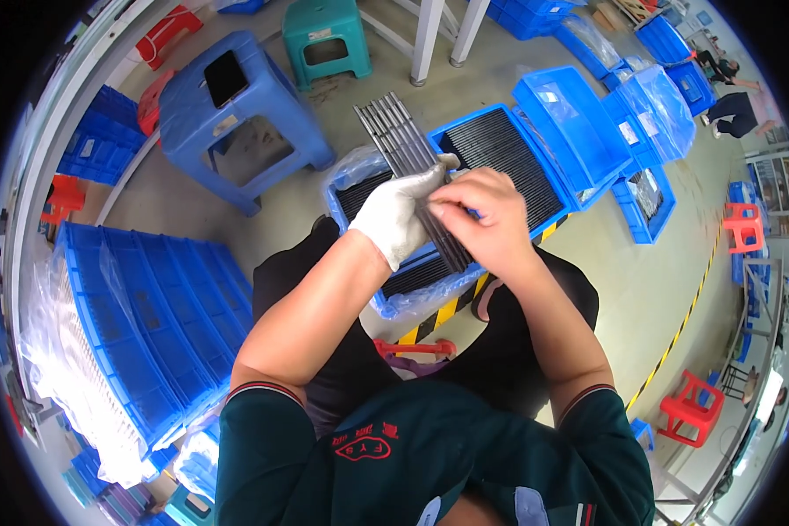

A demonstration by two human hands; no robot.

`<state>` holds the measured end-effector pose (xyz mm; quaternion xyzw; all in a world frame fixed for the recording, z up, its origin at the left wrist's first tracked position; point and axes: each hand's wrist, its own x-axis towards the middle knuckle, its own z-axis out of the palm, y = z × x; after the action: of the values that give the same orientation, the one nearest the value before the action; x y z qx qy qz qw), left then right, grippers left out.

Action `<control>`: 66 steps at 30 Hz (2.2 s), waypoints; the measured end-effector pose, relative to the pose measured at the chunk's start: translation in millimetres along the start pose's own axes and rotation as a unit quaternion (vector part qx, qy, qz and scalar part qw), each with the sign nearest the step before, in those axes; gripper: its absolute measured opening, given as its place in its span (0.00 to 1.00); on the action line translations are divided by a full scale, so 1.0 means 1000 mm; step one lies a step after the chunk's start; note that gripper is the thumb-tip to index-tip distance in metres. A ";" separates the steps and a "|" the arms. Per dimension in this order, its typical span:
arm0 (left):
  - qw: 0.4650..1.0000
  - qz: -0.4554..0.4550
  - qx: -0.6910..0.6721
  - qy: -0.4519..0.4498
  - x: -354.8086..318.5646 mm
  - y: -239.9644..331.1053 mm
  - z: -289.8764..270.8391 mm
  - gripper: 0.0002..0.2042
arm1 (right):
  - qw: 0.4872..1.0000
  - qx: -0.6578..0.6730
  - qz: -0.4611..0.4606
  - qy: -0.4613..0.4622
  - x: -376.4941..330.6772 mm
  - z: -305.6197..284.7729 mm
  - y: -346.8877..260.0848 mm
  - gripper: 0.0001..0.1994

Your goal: Inspecting and sorting small metal rods into plastic crates in a manufacturing environment.

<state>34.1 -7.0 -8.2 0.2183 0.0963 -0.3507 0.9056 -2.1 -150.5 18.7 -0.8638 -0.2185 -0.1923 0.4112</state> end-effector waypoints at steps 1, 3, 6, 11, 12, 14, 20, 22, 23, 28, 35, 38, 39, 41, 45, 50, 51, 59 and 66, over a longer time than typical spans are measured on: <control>1.000 0.009 0.008 0.006 0.000 -0.002 -0.001 0.12 | 0.998 -0.049 -0.025 -0.007 0.000 0.001 0.000 0.07; 1.000 -0.014 0.003 -0.007 0.001 -0.002 -0.004 0.12 | 0.998 -0.050 -0.023 0.002 0.000 0.003 0.000 0.06; 1.000 -0.004 0.009 -0.004 0.006 -0.005 -0.012 0.13 | 0.999 -0.039 -0.011 0.027 -0.001 0.001 0.000 0.06; 0.996 -0.053 0.012 0.076 0.029 -0.023 -0.045 0.11 | 0.995 0.035 0.003 0.091 -0.008 -0.012 -0.004 0.06; 0.993 -0.060 0.091 0.041 0.033 -0.028 -0.056 0.10 | 0.996 0.030 -0.011 0.081 -0.011 -0.013 -0.006 0.06; 0.982 -0.034 0.184 0.032 0.039 -0.038 -0.080 0.09 | 0.996 0.052 -0.014 0.067 -0.018 -0.015 -0.010 0.06; 0.877 -0.178 0.441 0.064 0.075 -0.082 -0.130 0.07 | 0.997 0.019 -0.054 0.043 -0.046 -0.045 -0.016 0.08; 0.831 -0.238 0.498 0.071 0.091 -0.097 -0.142 0.07 | 0.998 0.017 -0.054 0.042 -0.055 -0.063 -0.016 0.08; 0.806 -0.266 0.524 0.072 0.099 -0.104 -0.148 0.06 | 0.997 0.005 -0.058 0.049 -0.060 -0.072 -0.015 0.09; 0.676 -0.354 0.645 0.042 0.148 -0.134 -0.164 0.05 | 0.995 0.000 -0.045 0.094 -0.076 -0.108 -0.002 0.11; 0.772 -0.336 0.531 0.096 0.243 -0.196 -0.119 0.03 | 0.995 -0.033 -0.026 0.093 -0.089 -0.141 0.008 0.11; 0.716 -0.294 0.624 0.109 0.302 -0.229 -0.113 0.06 | 0.993 -0.031 -0.012 0.117 -0.090 -0.154 0.014 0.13; 0.715 -0.254 0.636 0.136 0.319 -0.241 -0.117 0.06 | 0.991 -0.034 -0.002 0.126 -0.090 -0.159 0.016 0.13; 0.634 -0.269 0.708 0.158 0.358 -0.264 -0.127 0.15 | 0.990 -0.033 0.028 0.132 -0.090 -0.168 0.021 0.12; 0.515 -0.269 0.791 0.192 0.399 -0.288 -0.133 0.16 | 0.989 -0.013 0.056 0.134 -0.092 -0.177 0.028 0.11; 0.396 -0.194 0.874 0.202 0.400 -0.291 -0.089 0.13 | 0.978 0.030 0.097 0.184 -0.088 -0.187 0.036 0.10; 0.401 -0.176 0.873 0.215 0.400 -0.291 -0.080 0.12 | 0.976 0.036 0.105 0.190 -0.086 -0.191 0.037 0.11; 0.317 -0.007 0.934 0.165 0.375 -0.306 -0.067 0.13 | 0.989 0.033 0.075 0.122 -0.081 -0.217 0.042 0.16; 0.270 0.089 0.950 0.129 0.358 -0.296 -0.077 0.20 | 0.989 0.038 0.075 0.125 -0.086 -0.216 0.039 0.15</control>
<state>95.2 -379.0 -290.7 0.9730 -0.2098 -0.0777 0.0560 -85.4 -363.0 76.8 -0.8306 -0.1073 -0.2591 0.4811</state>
